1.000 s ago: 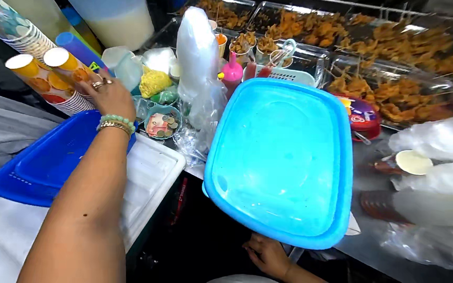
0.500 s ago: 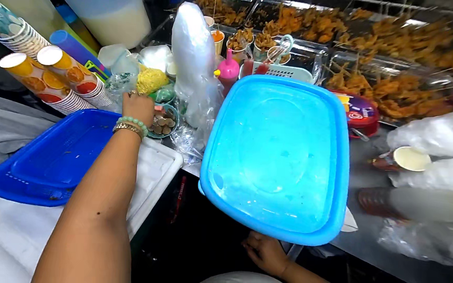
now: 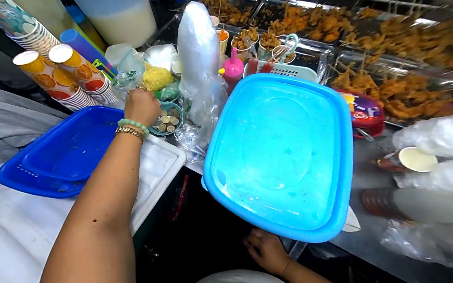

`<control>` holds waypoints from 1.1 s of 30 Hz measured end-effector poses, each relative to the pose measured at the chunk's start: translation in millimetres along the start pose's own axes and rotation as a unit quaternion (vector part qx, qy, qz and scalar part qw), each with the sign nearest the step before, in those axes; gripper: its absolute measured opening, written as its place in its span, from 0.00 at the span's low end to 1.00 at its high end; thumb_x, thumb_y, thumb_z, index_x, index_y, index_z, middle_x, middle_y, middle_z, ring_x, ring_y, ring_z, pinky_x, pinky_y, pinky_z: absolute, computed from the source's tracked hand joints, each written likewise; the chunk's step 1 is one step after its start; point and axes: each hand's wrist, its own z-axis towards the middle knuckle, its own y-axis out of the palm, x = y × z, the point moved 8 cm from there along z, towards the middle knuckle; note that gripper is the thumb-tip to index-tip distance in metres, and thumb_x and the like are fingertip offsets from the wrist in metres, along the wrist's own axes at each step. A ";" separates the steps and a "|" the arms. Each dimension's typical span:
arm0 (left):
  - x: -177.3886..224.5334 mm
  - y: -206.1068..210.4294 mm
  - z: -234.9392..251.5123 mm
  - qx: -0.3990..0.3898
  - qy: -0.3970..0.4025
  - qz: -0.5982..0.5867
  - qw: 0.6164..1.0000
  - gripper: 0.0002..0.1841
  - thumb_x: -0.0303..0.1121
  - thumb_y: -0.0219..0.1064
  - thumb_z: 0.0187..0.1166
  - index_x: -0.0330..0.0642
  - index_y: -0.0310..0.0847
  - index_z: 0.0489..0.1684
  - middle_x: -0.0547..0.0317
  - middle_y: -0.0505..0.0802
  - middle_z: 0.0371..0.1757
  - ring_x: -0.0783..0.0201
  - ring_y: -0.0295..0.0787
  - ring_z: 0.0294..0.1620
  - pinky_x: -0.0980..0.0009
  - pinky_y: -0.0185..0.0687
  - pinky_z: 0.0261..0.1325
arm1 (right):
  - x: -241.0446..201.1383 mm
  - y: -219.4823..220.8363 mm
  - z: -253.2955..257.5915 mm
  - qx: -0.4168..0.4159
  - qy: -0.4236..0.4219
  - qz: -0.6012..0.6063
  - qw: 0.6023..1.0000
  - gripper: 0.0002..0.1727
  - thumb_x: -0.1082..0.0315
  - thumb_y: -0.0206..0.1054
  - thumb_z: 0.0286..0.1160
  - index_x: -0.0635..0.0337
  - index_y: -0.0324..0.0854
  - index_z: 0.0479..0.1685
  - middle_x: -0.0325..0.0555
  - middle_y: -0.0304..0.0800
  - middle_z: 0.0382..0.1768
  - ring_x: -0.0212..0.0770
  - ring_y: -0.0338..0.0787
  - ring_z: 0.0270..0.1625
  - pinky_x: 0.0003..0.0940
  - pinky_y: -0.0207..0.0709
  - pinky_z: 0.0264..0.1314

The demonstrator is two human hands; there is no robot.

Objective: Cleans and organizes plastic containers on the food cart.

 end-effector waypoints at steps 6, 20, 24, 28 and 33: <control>0.8 33.7 6.5 -0.077 0.031 0.104 0.991 0.30 0.50 0.64 0.85 0.20 0.86 0.50 0.20 0.81 0.69 0.26 0.70 0.79 0.32 0.53 0.82 | -0.5 -0.3 0.4 -0.002 0.002 -0.007 1.000 0.13 0.59 0.65 0.70 0.51 0.94 0.31 0.42 0.92 0.29 0.43 0.95 0.34 0.45 0.88 0.34; 55.4 -2.2 -47.6 0.120 0.228 -0.011 0.966 0.20 0.42 0.62 0.86 0.32 0.93 0.43 0.31 0.84 0.73 0.24 0.66 0.81 0.26 0.46 0.83 | 1.9 3.9 1.7 -0.070 0.047 0.043 0.996 0.12 0.62 0.66 0.76 0.55 0.95 0.41 0.49 0.95 0.40 0.52 0.95 0.47 0.56 0.88 0.50; 63.7 -31.8 -93.2 0.203 0.274 -0.003 0.940 0.21 0.36 0.55 0.91 0.23 0.88 0.49 0.28 0.93 0.35 0.28 0.92 0.39 0.32 0.79 0.51 | 4.7 10.7 0.5 -0.107 0.073 0.054 0.990 0.14 0.61 0.64 0.80 0.57 0.94 0.46 0.53 0.95 0.46 0.54 0.94 0.55 0.56 0.85 0.60; 65.6 -44.2 -126.1 0.063 0.166 -0.138 0.974 0.42 0.22 0.62 0.84 0.40 0.39 0.96 0.29 0.83 0.68 0.35 0.90 0.50 0.38 0.85 0.52 | -13.5 4.8 -1.6 -0.123 0.092 0.107 0.982 0.15 0.64 0.62 0.83 0.62 0.93 0.51 0.59 0.94 0.50 0.58 0.91 0.61 0.56 0.80 0.71; 74.7 6.8 -179.4 -0.155 0.104 -0.208 0.960 0.27 0.48 0.59 0.89 0.35 0.79 0.74 0.37 0.90 0.60 0.41 0.89 0.56 0.37 0.80 0.62 | -100.7 -124.6 -4.1 0.250 -0.208 0.064 0.943 0.12 0.64 0.65 0.79 0.55 0.95 0.43 0.43 0.93 0.30 0.38 0.91 0.37 0.32 0.85 0.49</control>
